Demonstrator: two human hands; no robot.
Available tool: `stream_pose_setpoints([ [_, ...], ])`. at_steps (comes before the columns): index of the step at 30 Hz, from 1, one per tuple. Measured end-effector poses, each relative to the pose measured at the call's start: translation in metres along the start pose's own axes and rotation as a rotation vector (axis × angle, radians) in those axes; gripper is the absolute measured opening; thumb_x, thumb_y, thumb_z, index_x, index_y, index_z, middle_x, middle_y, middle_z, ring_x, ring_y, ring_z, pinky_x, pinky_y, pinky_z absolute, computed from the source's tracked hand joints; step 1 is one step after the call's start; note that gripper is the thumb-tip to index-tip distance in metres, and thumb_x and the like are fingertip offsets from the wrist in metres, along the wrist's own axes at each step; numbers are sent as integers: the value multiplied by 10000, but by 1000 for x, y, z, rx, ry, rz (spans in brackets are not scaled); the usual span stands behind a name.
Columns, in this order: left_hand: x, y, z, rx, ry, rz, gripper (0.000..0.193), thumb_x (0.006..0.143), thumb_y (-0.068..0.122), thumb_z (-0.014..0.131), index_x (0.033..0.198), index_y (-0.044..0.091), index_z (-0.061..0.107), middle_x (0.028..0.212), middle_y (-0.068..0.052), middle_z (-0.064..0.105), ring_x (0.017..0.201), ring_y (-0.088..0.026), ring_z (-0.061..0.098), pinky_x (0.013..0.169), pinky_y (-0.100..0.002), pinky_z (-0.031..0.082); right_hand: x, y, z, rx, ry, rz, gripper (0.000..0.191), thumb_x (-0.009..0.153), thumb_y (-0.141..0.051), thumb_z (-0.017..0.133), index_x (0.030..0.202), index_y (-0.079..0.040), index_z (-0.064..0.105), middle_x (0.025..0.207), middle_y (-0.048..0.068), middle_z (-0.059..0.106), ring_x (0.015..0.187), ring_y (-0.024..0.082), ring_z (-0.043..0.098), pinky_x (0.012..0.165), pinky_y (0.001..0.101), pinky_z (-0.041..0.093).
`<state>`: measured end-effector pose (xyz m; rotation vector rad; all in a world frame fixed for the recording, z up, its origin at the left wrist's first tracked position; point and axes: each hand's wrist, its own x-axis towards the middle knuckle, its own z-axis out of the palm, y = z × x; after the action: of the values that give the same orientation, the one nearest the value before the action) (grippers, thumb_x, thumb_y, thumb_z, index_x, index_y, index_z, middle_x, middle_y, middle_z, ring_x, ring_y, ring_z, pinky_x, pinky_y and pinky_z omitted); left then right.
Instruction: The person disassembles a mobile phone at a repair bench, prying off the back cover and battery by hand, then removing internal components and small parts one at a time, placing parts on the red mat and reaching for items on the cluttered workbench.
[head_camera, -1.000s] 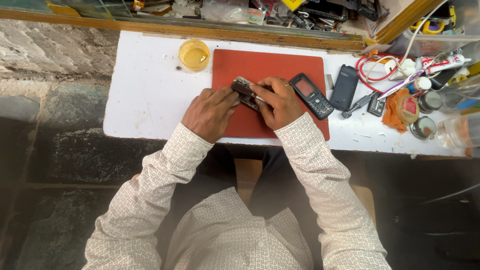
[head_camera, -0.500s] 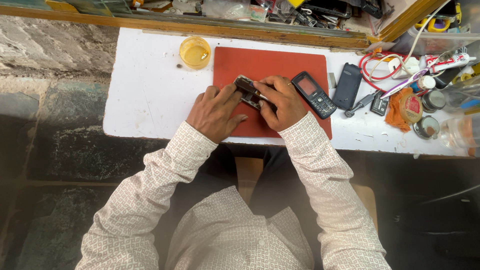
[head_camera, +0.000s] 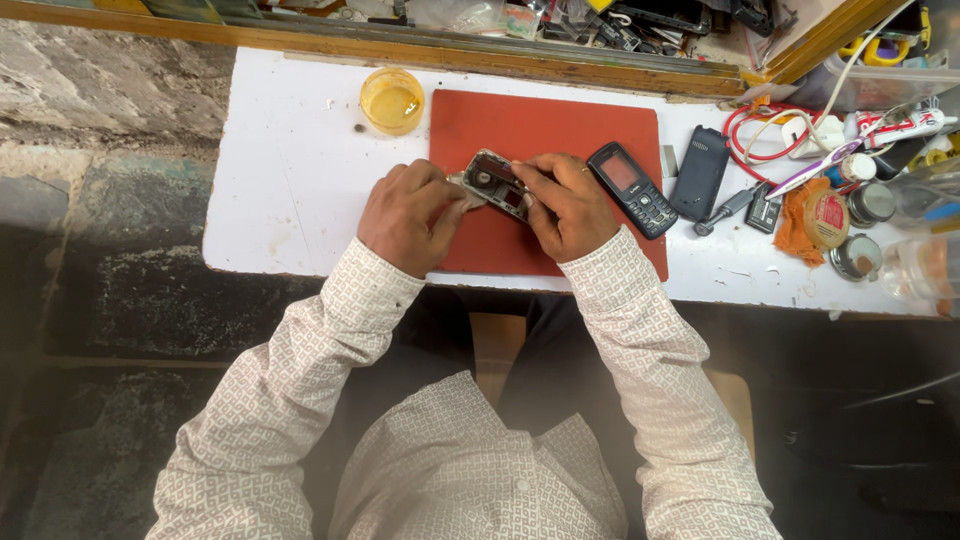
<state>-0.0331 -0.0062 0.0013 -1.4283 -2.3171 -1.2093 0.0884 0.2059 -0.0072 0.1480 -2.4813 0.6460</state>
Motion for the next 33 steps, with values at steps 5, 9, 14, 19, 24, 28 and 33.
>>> stream_pose_setpoints([
  [5,11,-7,4,-111,-72,-193,173,875,102,804,1028,46,745,909,-81,650,827,-258,651,762,-394,550,-1,-2,0,-28,4,-1,335,961,3,640,1292,33,683,1123,132,656,1006,270,632,901,374,517],
  [9,21,-13,7,-177,-93,-241,366,766,180,860,1062,19,717,936,-82,644,838,-243,655,752,-384,558,0,-1,0,-39,12,-18,320,960,10,634,1274,35,690,1114,131,659,977,260,631,880,368,514],
  [14,21,-9,13,-28,-52,-151,289,755,199,899,946,29,765,894,-101,625,832,-266,617,762,-417,531,0,-3,0,-66,23,-31,314,935,38,672,1247,39,703,1086,127,662,940,258,620,849,359,518],
  [19,5,9,15,154,23,1,207,835,176,856,942,36,749,921,-90,613,795,-256,588,733,-418,517,0,-7,1,-106,52,-43,328,885,67,697,1209,21,722,1081,130,667,940,273,630,838,367,524],
  [24,4,18,15,173,-60,101,286,870,223,804,1081,42,735,918,-105,598,811,-282,601,701,-427,516,0,-9,-1,-100,61,-48,319,876,73,697,1190,23,726,1085,128,674,940,277,634,841,378,520],
  [28,6,18,16,209,-89,82,399,866,273,777,1157,8,709,926,-111,609,809,-288,615,690,-436,523,0,-9,0,-86,59,-52,306,881,61,702,1184,27,726,1078,127,672,945,275,635,847,375,523],
  [33,6,16,20,274,-168,71,324,896,301,768,1071,34,716,926,-124,606,778,-270,605,665,-421,526,1,-8,0,-65,32,-37,288,883,43,719,1170,24,729,1090,116,684,946,257,642,847,361,531],
])
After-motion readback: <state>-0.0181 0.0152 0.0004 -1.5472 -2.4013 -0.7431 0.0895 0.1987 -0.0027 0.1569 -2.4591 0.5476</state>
